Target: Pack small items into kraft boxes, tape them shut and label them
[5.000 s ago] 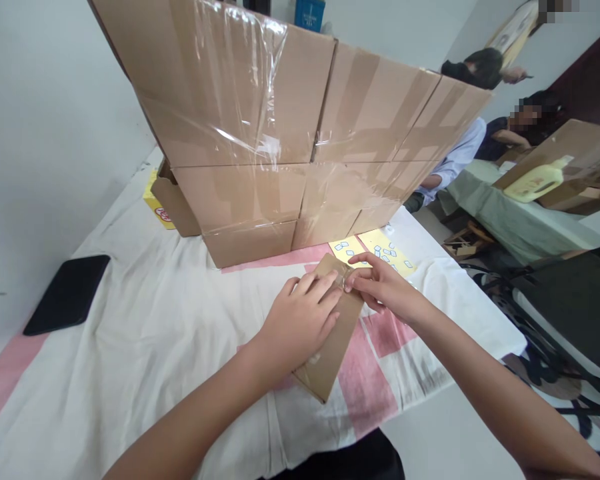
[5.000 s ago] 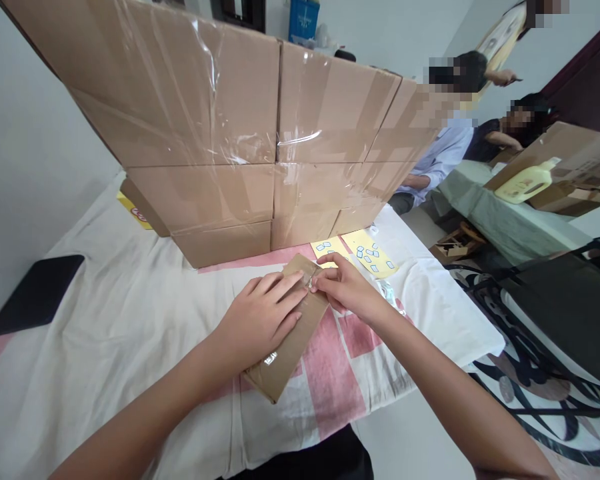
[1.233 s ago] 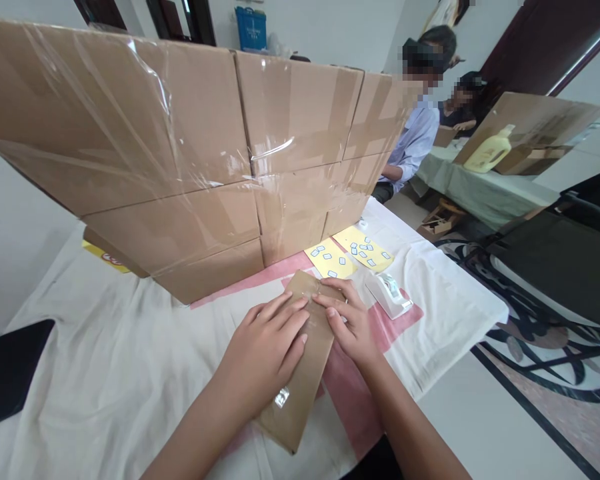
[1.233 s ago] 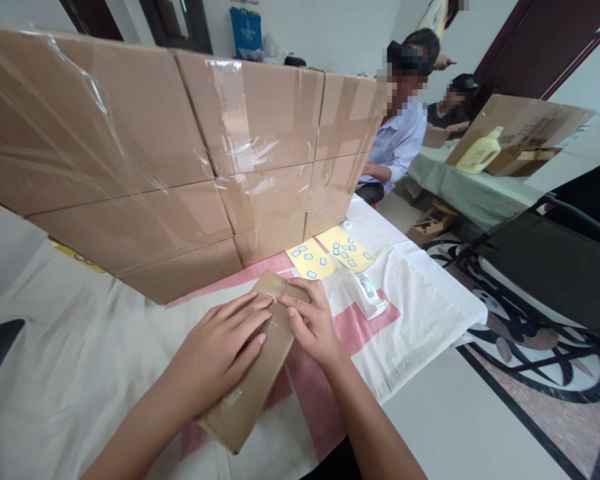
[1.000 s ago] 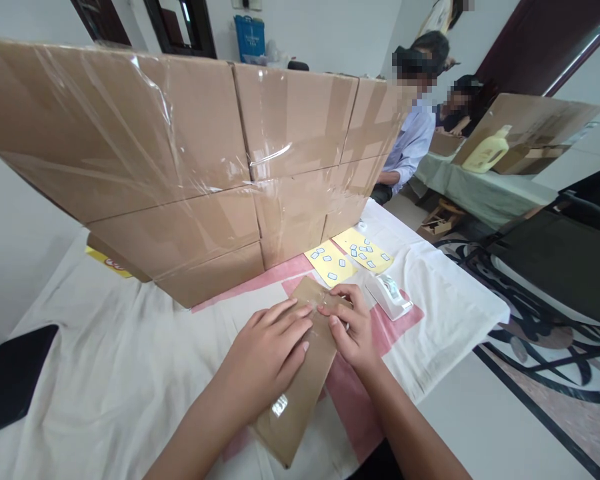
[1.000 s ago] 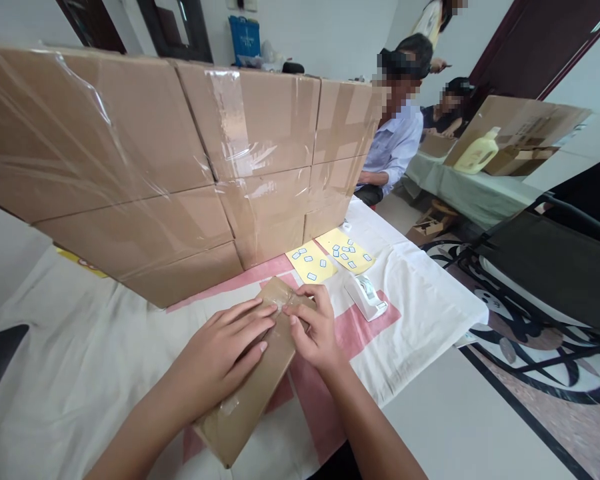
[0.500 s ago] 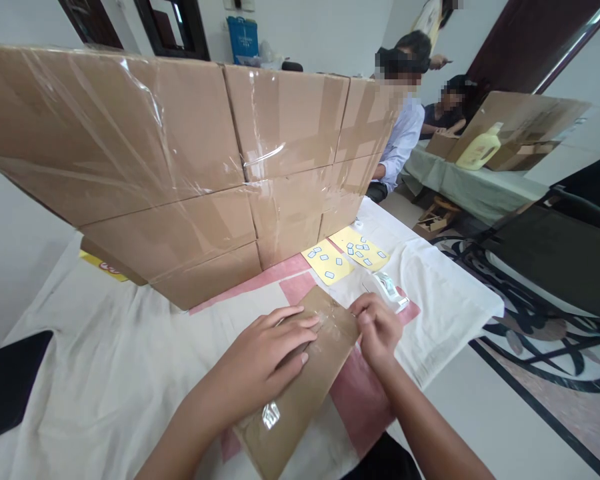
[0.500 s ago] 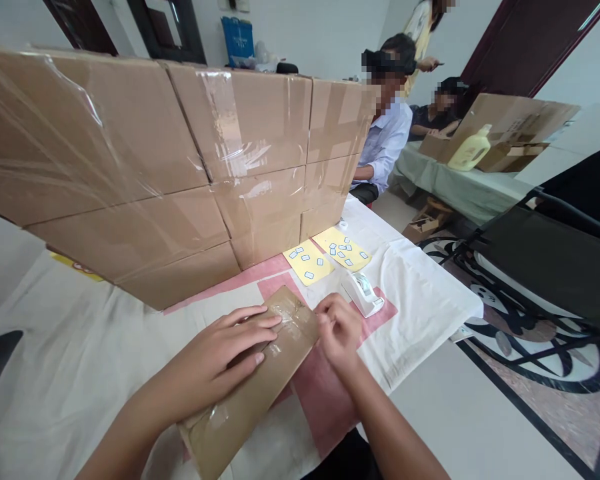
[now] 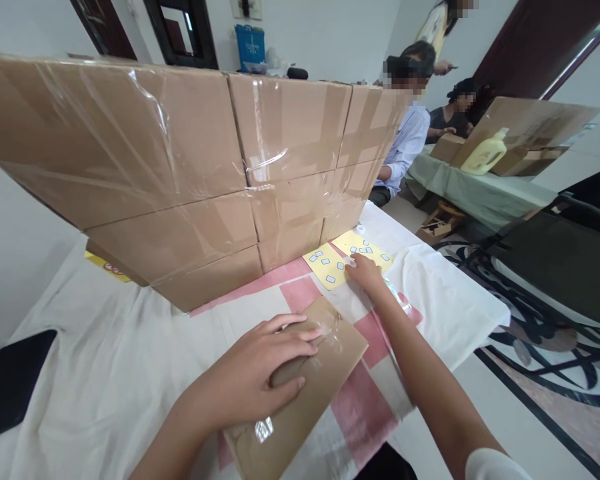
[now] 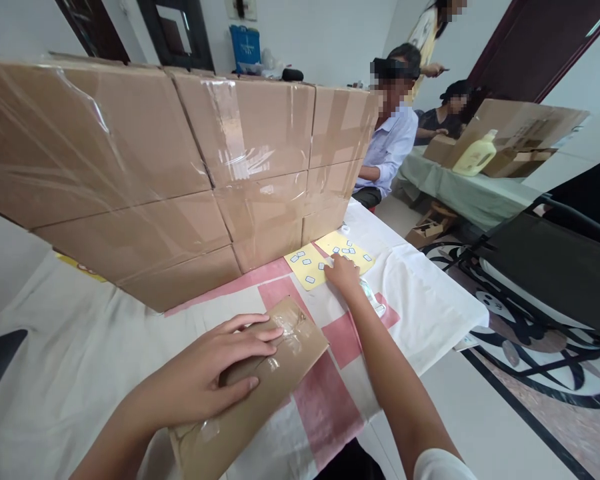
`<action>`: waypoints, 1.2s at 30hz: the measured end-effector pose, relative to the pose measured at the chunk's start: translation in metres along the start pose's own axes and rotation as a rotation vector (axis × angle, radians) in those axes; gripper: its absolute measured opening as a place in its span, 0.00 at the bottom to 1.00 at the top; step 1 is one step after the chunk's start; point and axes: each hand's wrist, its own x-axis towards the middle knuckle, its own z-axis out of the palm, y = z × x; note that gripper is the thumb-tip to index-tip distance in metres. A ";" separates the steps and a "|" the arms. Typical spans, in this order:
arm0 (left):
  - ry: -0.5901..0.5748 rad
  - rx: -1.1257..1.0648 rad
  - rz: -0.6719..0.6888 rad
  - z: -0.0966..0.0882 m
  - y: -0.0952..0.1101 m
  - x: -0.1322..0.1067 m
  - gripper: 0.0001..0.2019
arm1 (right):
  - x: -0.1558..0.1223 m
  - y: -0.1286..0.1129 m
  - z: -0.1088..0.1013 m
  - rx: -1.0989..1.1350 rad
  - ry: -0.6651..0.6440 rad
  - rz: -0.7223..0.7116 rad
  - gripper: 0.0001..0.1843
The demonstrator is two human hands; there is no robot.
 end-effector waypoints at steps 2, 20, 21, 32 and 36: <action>-0.017 -0.024 -0.005 0.000 -0.001 0.000 0.21 | 0.005 0.006 -0.005 0.010 0.035 0.030 0.23; -0.071 -0.055 -0.004 0.000 -0.009 0.000 0.23 | 0.039 0.134 -0.018 -0.015 0.216 0.143 0.29; -0.073 -0.058 -0.008 0.001 -0.010 0.000 0.23 | 0.038 0.135 -0.015 0.003 0.252 0.108 0.26; -0.023 0.022 0.017 0.005 -0.018 -0.003 0.21 | 0.048 0.152 -0.011 0.088 0.337 0.014 0.20; -0.025 0.053 0.020 0.004 -0.018 -0.002 0.22 | 0.046 0.147 -0.008 0.034 0.257 -0.017 0.18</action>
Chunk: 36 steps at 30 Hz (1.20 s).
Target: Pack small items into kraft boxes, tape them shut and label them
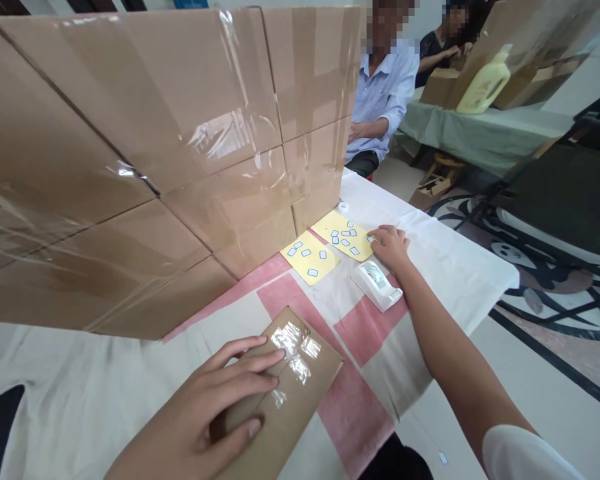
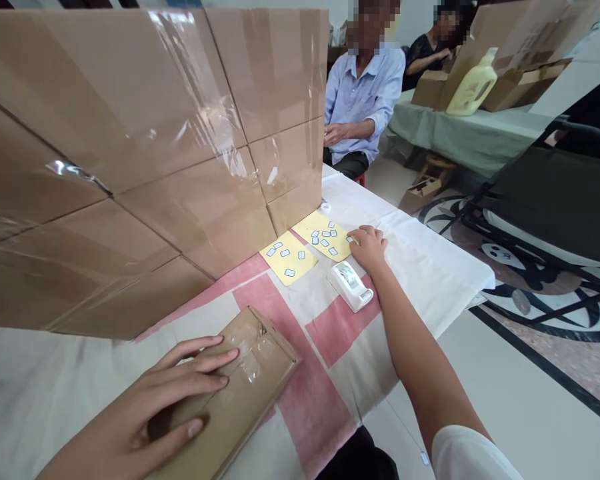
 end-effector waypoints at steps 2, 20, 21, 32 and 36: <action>0.001 0.015 0.000 0.000 0.000 0.000 0.22 | -0.001 -0.003 -0.001 0.012 0.009 0.016 0.14; -0.050 0.095 -0.051 0.000 -0.001 -0.005 0.21 | 0.002 -0.009 0.001 0.110 0.051 0.090 0.08; -0.051 0.093 -0.046 0.001 -0.001 -0.005 0.21 | 0.002 -0.010 0.001 0.117 0.050 0.097 0.08; 0.009 0.048 -0.011 -0.001 0.000 0.001 0.21 | -0.009 -0.024 -0.008 0.177 0.159 -0.253 0.10; -0.007 0.055 -0.028 -0.001 0.001 0.002 0.20 | -0.009 -0.022 -0.007 0.198 0.105 -0.290 0.13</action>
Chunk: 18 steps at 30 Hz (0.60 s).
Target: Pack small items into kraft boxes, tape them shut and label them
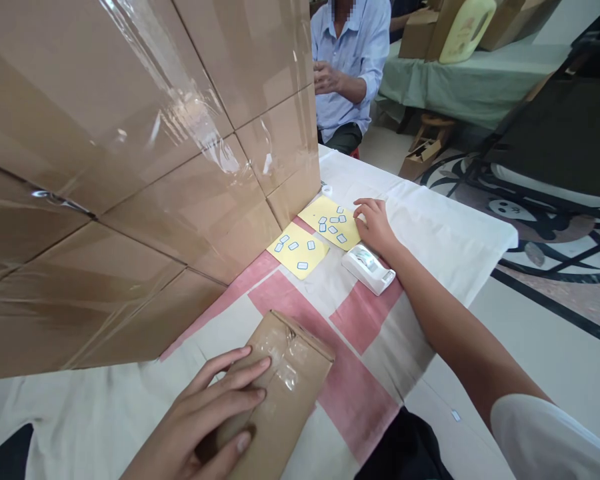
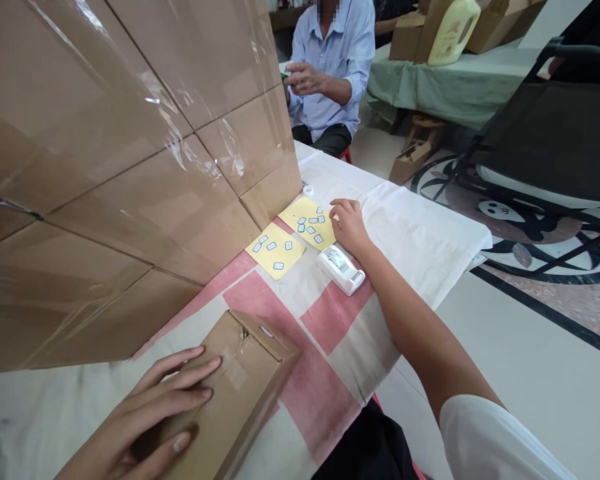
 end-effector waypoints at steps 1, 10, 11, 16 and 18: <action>-0.010 0.005 -0.010 0.000 0.000 -0.001 0.19 | 0.000 0.002 0.000 0.010 -0.027 -0.002 0.15; -0.051 0.034 -0.017 0.000 0.000 -0.004 0.19 | -0.001 0.022 -0.005 -0.040 -0.258 0.041 0.22; -0.055 0.038 -0.024 0.000 0.000 -0.004 0.19 | 0.000 0.022 -0.006 -0.047 -0.268 0.045 0.21; -0.046 0.015 -0.045 -0.001 0.002 -0.003 0.19 | 0.001 0.022 -0.010 -0.085 -0.348 0.082 0.16; -0.031 -0.001 -0.032 -0.002 0.003 0.000 0.19 | 0.000 0.022 -0.013 -0.085 -0.392 0.065 0.14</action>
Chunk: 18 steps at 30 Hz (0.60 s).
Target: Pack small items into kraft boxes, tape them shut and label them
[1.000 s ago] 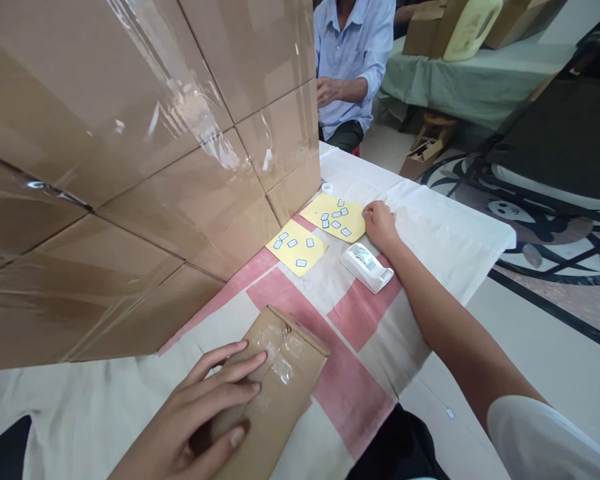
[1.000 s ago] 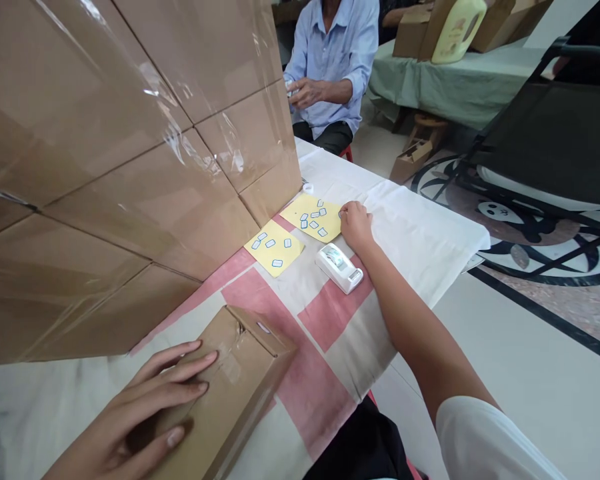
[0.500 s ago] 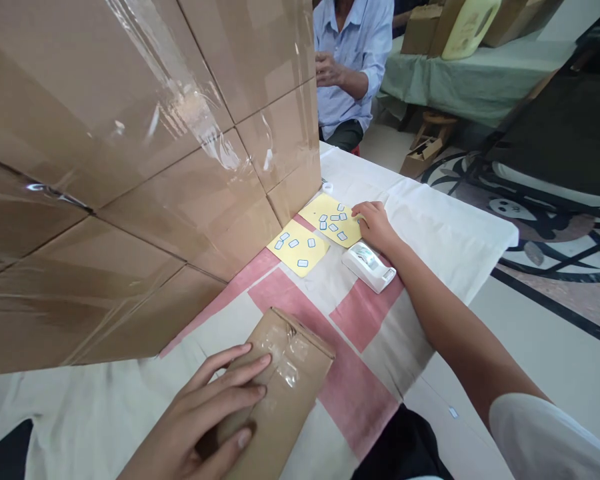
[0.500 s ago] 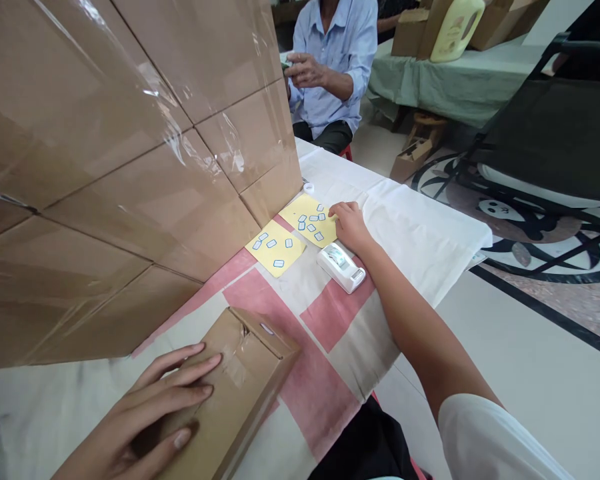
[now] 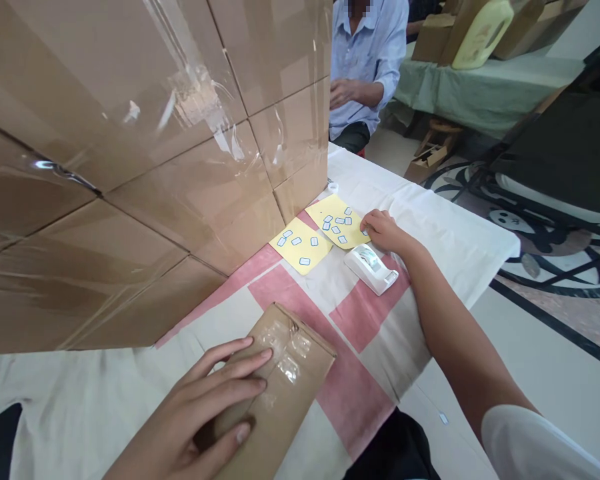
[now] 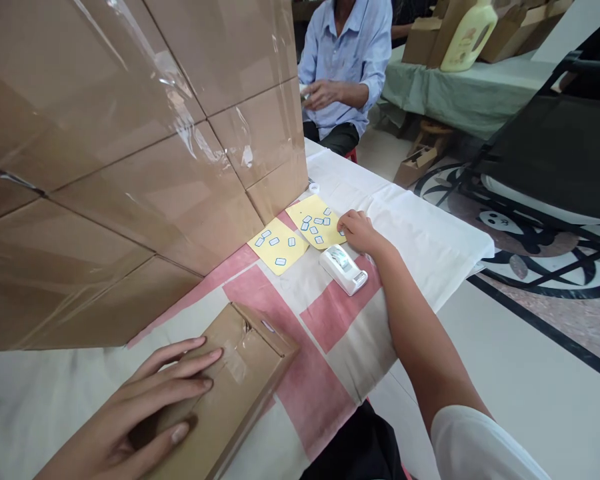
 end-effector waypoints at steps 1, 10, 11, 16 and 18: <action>0.008 -0.006 0.006 0.000 0.000 0.001 0.19 | -0.001 0.000 -0.001 -0.003 -0.015 -0.012 0.13; 0.008 -0.029 -0.016 0.000 0.000 -0.001 0.20 | -0.002 -0.002 -0.006 0.028 -0.017 -0.069 0.10; 0.006 -0.023 -0.019 0.000 -0.001 -0.002 0.20 | -0.002 -0.002 -0.006 0.040 -0.013 -0.069 0.10; 0.016 -0.025 -0.015 0.002 -0.001 -0.002 0.20 | -0.003 -0.001 -0.005 0.090 0.026 -0.019 0.11; 0.018 -0.022 -0.016 0.002 0.000 -0.001 0.20 | -0.003 -0.001 -0.004 0.104 0.032 -0.002 0.10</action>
